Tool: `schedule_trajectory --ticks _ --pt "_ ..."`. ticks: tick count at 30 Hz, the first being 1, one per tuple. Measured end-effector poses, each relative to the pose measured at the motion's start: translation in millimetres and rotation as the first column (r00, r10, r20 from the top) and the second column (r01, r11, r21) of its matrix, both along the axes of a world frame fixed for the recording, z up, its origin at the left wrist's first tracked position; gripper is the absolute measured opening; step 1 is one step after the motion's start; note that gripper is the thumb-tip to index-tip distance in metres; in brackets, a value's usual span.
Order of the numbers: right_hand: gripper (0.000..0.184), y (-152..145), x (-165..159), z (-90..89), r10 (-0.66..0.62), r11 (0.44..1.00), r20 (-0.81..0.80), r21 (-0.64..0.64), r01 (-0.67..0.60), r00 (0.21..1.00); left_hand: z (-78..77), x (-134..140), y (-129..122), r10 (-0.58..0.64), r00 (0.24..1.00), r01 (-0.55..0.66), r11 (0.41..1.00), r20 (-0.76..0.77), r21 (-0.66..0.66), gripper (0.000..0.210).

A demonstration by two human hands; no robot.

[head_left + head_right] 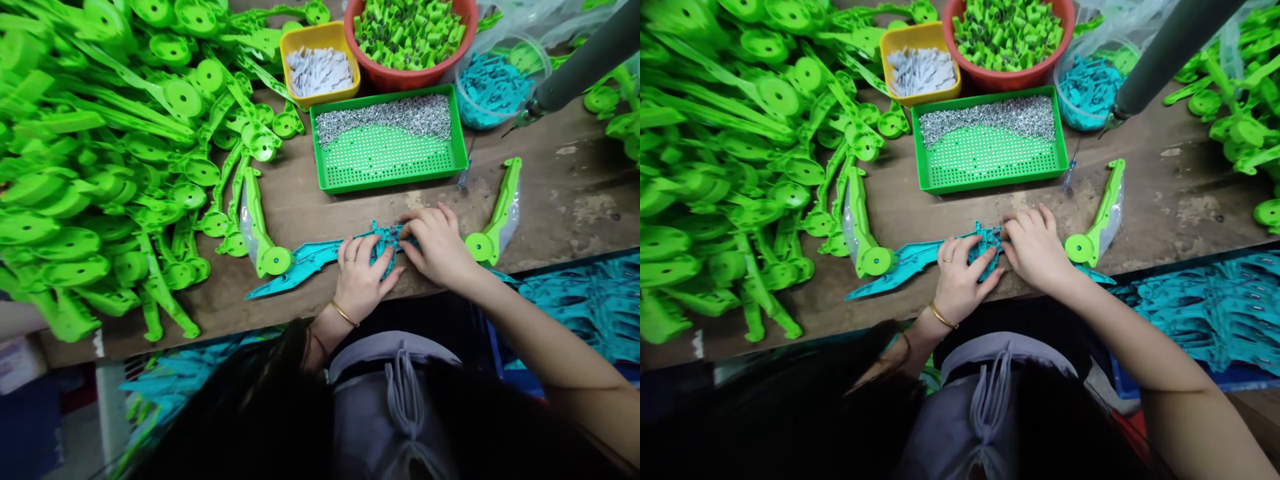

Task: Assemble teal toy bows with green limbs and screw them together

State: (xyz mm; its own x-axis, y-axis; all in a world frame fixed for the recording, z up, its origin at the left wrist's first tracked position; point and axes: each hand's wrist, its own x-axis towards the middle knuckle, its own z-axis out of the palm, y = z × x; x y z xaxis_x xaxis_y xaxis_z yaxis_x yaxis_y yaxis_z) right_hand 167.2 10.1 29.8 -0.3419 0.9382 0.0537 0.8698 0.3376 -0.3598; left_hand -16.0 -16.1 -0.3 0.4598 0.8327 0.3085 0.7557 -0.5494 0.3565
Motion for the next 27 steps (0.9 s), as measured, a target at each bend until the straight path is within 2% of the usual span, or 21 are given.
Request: schedule_trajectory --ticks 3,6,10,14,17,19,23,27 --pt "0.012 9 -3 3.1 -0.102 0.987 -0.028 -0.128 0.098 0.994 -0.7 0 -1 0.002 0.999 -0.001 1.000 -0.036 0.013 0.031" --pt "0.010 11 -3 5.0 -0.139 0.980 -0.037 -0.150 0.132 0.990 -0.5 1 -1 -0.003 0.999 0.004 0.999 -0.047 0.034 0.031" --pt "0.010 -3 5 4.0 -0.037 0.998 -0.088 -0.056 0.033 0.995 0.8 2 -1 0.001 0.999 0.002 0.999 -0.045 0.052 0.030" --pt "0.022 -20 13 0.7 0.072 0.988 0.050 0.131 -0.078 0.996 2.8 4 -1 0.014 0.999 -0.012 0.999 -0.033 0.050 0.030" --pt "0.026 -24 15 2.2 0.103 0.978 0.113 0.169 -0.121 0.988 6.2 3 0 0.021 1.000 -0.020 0.999 -0.023 0.040 0.030" --pt "0.025 -23 17 4.6 0.073 0.981 0.081 0.172 -0.087 0.994 9.3 2 1 0.009 1.000 -0.009 1.000 -0.003 0.019 0.031" --pt "0.023 -21 22 4.9 -0.078 0.973 0.037 0.221 0.068 0.996 14.0 2 4 -0.031 0.999 0.031 0.999 0.029 -0.029 0.038" --pt "0.021 -21 20 -0.6 -0.100 0.980 0.092 0.183 0.082 0.991 13.9 8 8 -0.106 0.994 0.104 0.994 -0.039 -0.042 0.048"
